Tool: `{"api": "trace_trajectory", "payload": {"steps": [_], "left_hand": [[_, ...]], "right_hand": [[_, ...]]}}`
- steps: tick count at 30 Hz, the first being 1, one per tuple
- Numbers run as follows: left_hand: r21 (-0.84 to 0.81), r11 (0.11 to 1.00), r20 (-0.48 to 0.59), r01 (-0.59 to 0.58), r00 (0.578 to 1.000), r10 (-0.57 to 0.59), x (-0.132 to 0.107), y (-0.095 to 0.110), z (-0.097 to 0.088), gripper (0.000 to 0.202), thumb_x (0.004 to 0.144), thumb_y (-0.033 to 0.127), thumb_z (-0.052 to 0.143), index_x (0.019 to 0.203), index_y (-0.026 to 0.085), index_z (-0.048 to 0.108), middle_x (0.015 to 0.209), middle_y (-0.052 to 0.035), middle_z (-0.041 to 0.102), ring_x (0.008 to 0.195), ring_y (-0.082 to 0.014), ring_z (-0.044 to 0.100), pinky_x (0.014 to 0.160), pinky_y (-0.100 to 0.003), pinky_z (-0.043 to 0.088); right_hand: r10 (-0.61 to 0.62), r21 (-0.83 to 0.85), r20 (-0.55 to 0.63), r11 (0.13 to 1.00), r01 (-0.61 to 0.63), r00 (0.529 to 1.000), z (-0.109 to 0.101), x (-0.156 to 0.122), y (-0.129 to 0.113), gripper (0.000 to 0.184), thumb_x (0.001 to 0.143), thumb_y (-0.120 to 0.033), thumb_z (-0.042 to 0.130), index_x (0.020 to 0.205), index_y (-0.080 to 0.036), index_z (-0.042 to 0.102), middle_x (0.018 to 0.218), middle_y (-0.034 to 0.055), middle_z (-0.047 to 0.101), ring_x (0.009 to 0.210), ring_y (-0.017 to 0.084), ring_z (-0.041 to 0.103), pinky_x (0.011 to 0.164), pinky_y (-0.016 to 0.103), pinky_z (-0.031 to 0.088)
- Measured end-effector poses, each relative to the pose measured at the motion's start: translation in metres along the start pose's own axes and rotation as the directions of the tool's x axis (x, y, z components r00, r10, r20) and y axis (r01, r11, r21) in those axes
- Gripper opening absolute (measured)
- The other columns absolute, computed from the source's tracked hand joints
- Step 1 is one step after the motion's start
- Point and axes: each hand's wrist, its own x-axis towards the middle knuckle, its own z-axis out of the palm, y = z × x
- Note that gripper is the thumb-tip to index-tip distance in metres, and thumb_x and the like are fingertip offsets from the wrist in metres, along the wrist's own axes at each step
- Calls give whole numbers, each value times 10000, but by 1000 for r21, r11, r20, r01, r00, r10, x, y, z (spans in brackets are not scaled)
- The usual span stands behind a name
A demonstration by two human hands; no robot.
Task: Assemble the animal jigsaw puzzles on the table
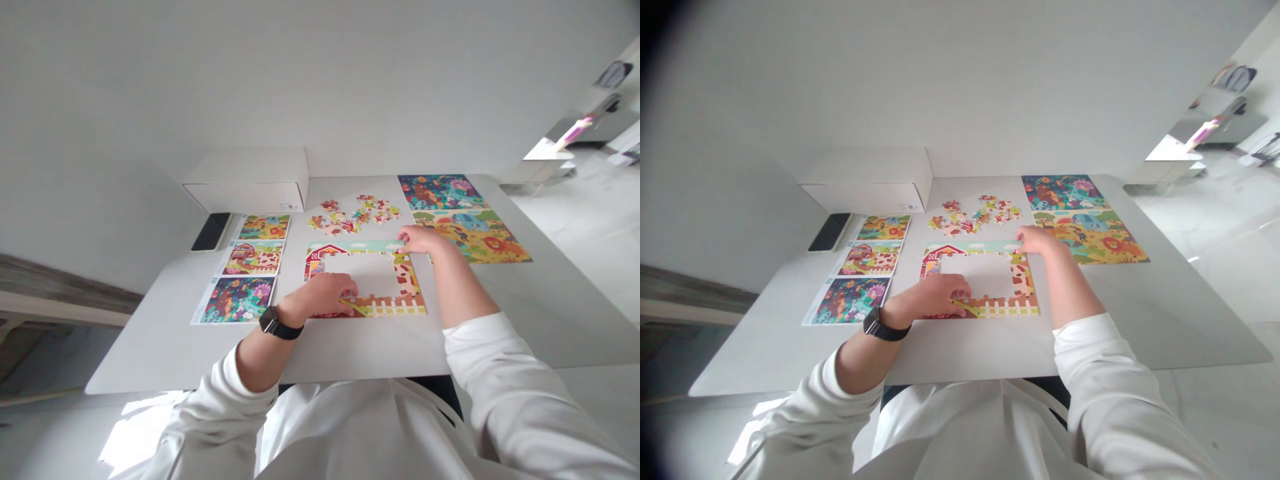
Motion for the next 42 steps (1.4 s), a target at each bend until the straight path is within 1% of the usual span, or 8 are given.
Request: {"api": "trace_trajectory", "payload": {"steps": [15,22,25,28,30,32,37,42], "left_hand": [[-26,999,53,-45,998,46,-1,11,0,274,905,403,827,1149,294,766,1200,-17,766,1106,-241,737,856,-294,513],[-36,997,-41,-70,997,68,0,4,5,235,959,409,774,1156,281,779,1152,-27,776,1037,-226,733,856,-303,514],[-25,999,-239,34,970,-39,1,-11,3,204,997,385,720,1140,253,782,1143,-60,776,1057,-243,724,929,-345,538],[10,971,-444,238,871,-209,-3,-33,-3,227,1007,315,683,1198,226,769,1197,-102,759,1157,-287,701,1066,-424,533],[27,919,-509,393,797,-326,-6,-48,-7,266,1002,278,664,1238,207,762,1249,-132,736,1199,-321,685,1102,-474,530],[23,877,-516,479,757,-400,-9,-60,-8,291,998,276,658,1257,187,757,1307,-155,718,1231,-339,676,1121,-494,530],[52,878,-442,475,799,-406,-10,-76,-3,320,972,226,647,1272,208,758,1365,-138,716,1302,-326,654,1163,-467,515],[77,870,-431,488,803,-412,-10,-78,0,332,959,260,669,1276,235,765,1318,-125,727,1276,-320,665,1139,-446,526]], "right_hand": [[3,-36,18,999,-2,1000,-2,-4,-3,444,821,-294,892,1239,-229,760,1195,73,818,998,229,759,743,260,504],[4,-30,20,1000,-4,1000,-3,-4,-3,436,825,-291,895,1236,-232,764,1250,81,807,1011,233,760,756,264,506],[9,-22,11,1000,-8,1000,-2,-3,-3,436,815,-289,905,1226,-232,769,1245,79,808,995,233,760,745,264,504],[10,-27,9,1000,-10,1000,-1,-1,-3,440,809,-274,909,1224,-230,770,1211,77,815,988,234,759,747,264,505],[7,-32,11,999,-7,1000,0,0,-2,440,812,-261,904,1229,-227,768,1201,77,816,985,231,759,747,263,505],[5,-35,14,999,-5,1000,0,1,-2,442,813,-252,900,1234,-226,768,1201,77,815,982,229,758,748,262,506],[23,-7,9,1000,-23,1000,0,0,-3,447,805,-242,898,1235,-221,776,1209,82,815,984,230,759,738,263,505],[17,-1,8,1000,-17,1000,0,0,-3,426,811,-249,886,1223,-225,780,1202,76,818,983,229,755,747,264,501]]}}
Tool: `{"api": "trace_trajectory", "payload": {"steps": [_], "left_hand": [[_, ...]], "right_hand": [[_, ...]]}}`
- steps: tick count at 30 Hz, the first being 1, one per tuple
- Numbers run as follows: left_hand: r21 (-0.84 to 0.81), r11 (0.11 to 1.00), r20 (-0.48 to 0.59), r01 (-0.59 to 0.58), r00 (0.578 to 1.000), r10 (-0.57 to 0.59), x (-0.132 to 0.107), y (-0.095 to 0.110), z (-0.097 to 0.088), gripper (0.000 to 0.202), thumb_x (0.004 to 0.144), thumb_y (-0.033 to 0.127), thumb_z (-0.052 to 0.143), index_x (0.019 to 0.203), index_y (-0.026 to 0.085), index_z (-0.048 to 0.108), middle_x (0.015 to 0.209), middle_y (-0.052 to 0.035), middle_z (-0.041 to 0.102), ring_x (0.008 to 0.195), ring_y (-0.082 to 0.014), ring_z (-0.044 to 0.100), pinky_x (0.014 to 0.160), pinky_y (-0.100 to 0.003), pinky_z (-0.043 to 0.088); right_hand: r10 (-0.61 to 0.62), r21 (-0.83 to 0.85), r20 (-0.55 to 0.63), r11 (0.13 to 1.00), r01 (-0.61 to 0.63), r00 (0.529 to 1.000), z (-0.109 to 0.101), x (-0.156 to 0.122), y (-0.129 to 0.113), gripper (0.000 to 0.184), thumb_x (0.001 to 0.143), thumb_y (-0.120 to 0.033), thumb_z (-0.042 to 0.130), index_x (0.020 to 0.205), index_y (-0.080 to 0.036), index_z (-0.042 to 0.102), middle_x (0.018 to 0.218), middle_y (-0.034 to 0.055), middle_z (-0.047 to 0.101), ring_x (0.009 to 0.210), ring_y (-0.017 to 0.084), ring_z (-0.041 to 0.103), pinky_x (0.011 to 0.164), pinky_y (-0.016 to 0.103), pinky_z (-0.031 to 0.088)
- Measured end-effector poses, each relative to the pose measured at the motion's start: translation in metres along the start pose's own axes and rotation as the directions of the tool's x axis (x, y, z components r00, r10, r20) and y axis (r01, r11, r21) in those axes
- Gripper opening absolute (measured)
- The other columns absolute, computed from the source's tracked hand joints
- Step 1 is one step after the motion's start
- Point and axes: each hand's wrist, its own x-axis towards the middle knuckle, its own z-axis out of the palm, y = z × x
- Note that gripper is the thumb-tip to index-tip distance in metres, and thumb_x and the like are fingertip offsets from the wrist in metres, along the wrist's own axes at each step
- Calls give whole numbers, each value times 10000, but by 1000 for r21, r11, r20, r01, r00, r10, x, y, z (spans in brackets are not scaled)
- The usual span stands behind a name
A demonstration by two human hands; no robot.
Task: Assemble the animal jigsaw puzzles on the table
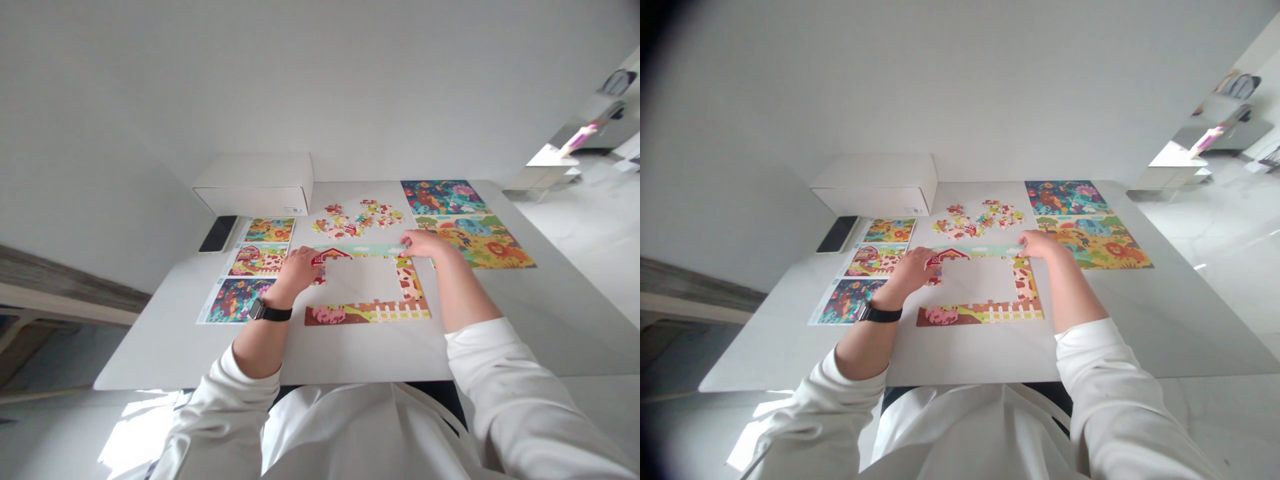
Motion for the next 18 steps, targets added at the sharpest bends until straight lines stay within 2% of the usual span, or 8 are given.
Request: {"api": "trace_trajectory", "payload": {"steps": [9,18], "left_hand": [[22,998,26,53,998,-53,-3,9,-7,318,985,300,663,1282,239,759,1342,-126,716,1297,-330,662,1149,-464,520],[27,998,6,54,999,-54,-5,15,-9,321,1010,289,602,1281,202,750,1320,-155,717,1262,-337,672,1141,-492,516]], "right_hand": [[5,22,-10,1000,-4,1000,5,5,8,414,809,-310,887,1202,-246,772,1177,55,818,941,212,754,737,253,508],[16,50,-54,999,-13,998,7,8,6,281,881,-433,818,1088,-247,785,1111,68,834,920,239,764,775,288,536]]}}
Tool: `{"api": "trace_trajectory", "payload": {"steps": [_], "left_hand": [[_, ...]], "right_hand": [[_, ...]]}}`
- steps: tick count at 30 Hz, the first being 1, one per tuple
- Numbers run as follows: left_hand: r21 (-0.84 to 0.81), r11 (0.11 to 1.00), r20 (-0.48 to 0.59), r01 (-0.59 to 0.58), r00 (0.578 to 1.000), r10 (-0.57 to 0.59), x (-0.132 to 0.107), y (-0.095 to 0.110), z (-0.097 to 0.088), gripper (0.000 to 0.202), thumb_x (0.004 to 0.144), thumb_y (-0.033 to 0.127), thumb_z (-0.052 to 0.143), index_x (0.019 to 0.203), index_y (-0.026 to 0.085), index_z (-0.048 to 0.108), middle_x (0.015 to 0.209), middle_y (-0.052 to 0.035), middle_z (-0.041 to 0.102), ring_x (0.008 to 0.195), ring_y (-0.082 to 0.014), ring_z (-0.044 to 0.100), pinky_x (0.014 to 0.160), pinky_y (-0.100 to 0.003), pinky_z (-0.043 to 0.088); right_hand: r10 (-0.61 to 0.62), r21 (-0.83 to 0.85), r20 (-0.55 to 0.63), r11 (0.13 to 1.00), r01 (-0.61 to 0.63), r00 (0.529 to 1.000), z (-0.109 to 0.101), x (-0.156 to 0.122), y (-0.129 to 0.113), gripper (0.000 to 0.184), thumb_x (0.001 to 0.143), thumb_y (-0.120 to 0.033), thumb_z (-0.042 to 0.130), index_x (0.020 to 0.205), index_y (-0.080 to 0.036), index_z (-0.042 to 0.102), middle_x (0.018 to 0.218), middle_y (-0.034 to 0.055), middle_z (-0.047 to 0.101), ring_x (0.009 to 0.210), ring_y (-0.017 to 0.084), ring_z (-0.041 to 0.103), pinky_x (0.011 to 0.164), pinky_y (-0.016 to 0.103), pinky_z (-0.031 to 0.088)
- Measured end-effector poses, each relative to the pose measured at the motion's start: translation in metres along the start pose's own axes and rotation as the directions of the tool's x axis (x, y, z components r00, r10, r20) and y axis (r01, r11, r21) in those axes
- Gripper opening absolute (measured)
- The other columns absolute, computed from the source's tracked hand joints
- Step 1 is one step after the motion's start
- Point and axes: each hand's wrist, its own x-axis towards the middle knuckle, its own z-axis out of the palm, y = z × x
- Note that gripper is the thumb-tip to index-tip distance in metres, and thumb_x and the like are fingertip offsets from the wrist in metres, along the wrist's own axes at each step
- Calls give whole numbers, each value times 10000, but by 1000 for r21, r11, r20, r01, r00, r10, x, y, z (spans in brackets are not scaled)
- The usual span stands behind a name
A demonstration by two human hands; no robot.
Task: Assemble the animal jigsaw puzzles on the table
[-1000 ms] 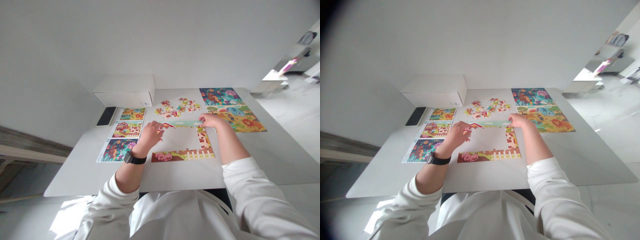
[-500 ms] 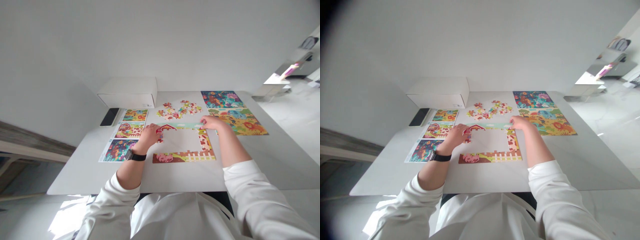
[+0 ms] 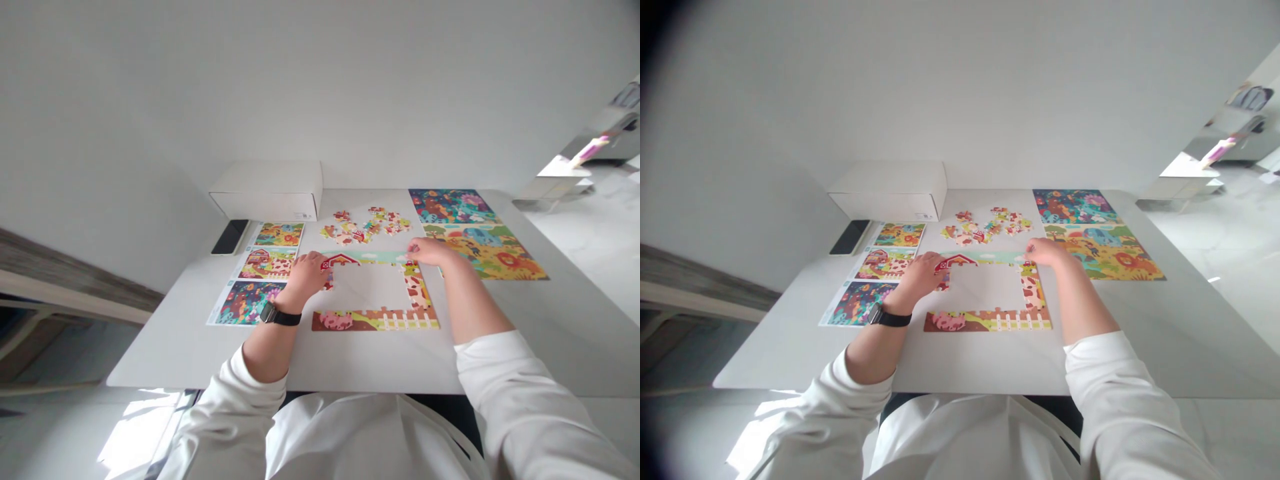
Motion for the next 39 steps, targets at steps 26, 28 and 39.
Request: {"api": "trace_trajectory", "payload": {"steps": [26,28,39], "left_hand": [[-374,884,-226,281,897,-380,24,-11,-1,444,1130,432,376,780,242,570,752,-56,682,753,-223,625,678,-313,354],[-413,861,-235,296,879,-415,26,-14,-2,426,1131,406,359,806,241,579,806,-70,712,802,-235,656,701,-317,387],[-501,841,-292,203,876,-385,24,-17,3,367,1025,298,557,1384,223,583,1073,-59,764,802,-206,692,812,-330,486]], "right_hand": [[-39,99,-456,991,94,889,-8,-8,-31,319,1024,-405,547,874,-222,761,992,90,782,926,239,689,805,303,481],[-54,59,-470,994,93,881,-9,-9,-29,403,1033,-453,518,767,-225,716,923,85,751,889,237,662,778,306,456],[-94,106,-422,983,151,902,-33,-32,-47,575,1076,-544,470,632,-221,639,799,53,726,842,216,680,785,287,450]]}}
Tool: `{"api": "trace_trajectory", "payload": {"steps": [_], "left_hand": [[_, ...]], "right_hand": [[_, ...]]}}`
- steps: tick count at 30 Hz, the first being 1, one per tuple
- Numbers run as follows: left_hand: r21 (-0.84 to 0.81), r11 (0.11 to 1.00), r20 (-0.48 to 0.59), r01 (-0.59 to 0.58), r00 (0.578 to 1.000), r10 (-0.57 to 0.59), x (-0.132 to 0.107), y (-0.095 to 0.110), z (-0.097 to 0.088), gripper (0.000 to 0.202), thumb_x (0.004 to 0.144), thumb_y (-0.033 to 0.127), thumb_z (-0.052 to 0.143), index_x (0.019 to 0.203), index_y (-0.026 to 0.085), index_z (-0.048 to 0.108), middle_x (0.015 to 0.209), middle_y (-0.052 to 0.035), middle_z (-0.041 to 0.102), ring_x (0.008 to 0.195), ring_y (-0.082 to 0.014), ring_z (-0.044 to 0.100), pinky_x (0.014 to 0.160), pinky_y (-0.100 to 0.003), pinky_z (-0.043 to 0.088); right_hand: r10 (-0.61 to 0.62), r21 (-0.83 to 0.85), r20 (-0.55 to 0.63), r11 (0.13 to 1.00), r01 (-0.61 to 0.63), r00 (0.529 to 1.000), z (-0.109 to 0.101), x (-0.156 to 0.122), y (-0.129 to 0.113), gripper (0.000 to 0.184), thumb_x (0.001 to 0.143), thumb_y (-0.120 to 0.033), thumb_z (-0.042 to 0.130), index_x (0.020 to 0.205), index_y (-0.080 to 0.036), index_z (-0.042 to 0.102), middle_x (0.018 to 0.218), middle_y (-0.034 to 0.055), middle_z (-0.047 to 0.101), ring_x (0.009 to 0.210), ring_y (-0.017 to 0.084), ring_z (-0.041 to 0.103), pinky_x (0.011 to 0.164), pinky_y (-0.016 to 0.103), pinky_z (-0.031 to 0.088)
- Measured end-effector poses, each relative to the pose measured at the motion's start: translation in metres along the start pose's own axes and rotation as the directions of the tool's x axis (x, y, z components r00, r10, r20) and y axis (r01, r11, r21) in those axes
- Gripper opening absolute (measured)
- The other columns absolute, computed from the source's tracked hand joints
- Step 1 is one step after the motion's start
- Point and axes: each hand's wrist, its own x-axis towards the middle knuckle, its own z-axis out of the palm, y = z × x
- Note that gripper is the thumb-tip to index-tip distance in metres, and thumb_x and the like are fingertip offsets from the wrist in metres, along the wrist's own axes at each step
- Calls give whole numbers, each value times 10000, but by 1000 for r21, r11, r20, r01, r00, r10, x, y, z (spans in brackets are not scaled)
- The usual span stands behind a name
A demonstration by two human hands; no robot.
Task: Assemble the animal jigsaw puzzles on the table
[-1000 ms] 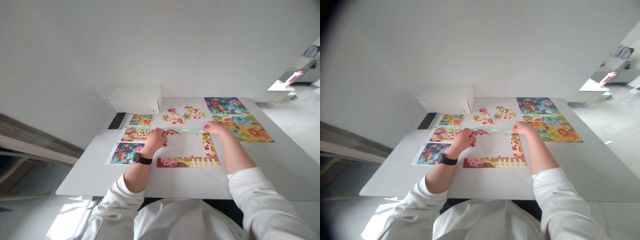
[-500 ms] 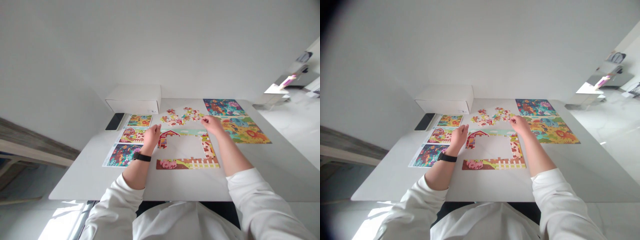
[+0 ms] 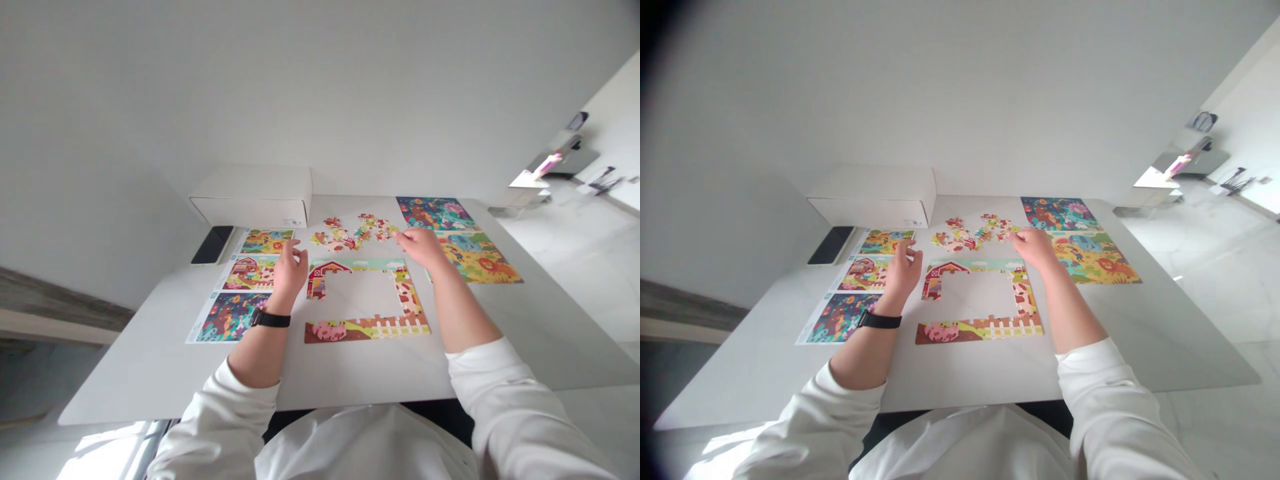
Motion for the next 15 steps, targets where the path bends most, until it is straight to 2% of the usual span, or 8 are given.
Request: {"api": "trace_trajectory", "payload": {"steps": [3,7,9,15], "left_hand": [[-3,1000,31,-5,1000,5,0,-2,3,345,1025,315,556,1357,236,610,1060,-50,768,771,-194,681,820,-331,493],[2,1000,77,16,997,-16,1,-3,7,287,1014,300,551,1272,245,665,1034,-48,775,792,-196,688,824,-325,494],[2,1000,90,26,996,-26,2,-3,9,275,1009,293,551,1248,246,678,1031,-48,777,793,-195,690,809,-318,492],[-37,999,86,24,996,-20,3,-5,12,289,999,275,542,1253,243,677,1017,-43,768,758,-184,680,780,-306,486]], "right_hand": [[-10,-37,26,999,11,1000,-6,-3,-3,532,1074,-535,504,693,-221,704,878,66,771,900,225,695,814,286,472],[-10,-25,135,1000,13,991,-3,-2,0,199,1021,-329,624,1021,-252,807,1102,56,833,1004,227,741,880,294,508],[10,-37,205,999,-2,979,2,4,2,195,999,-262,654,1121,-264,806,1160,54,839,1047,229,759,907,301,527],[74,-150,309,988,-28,948,16,35,0,178,993,-237,683,1098,-264,824,1189,50,845,1085,236,776,915,302,557]]}}
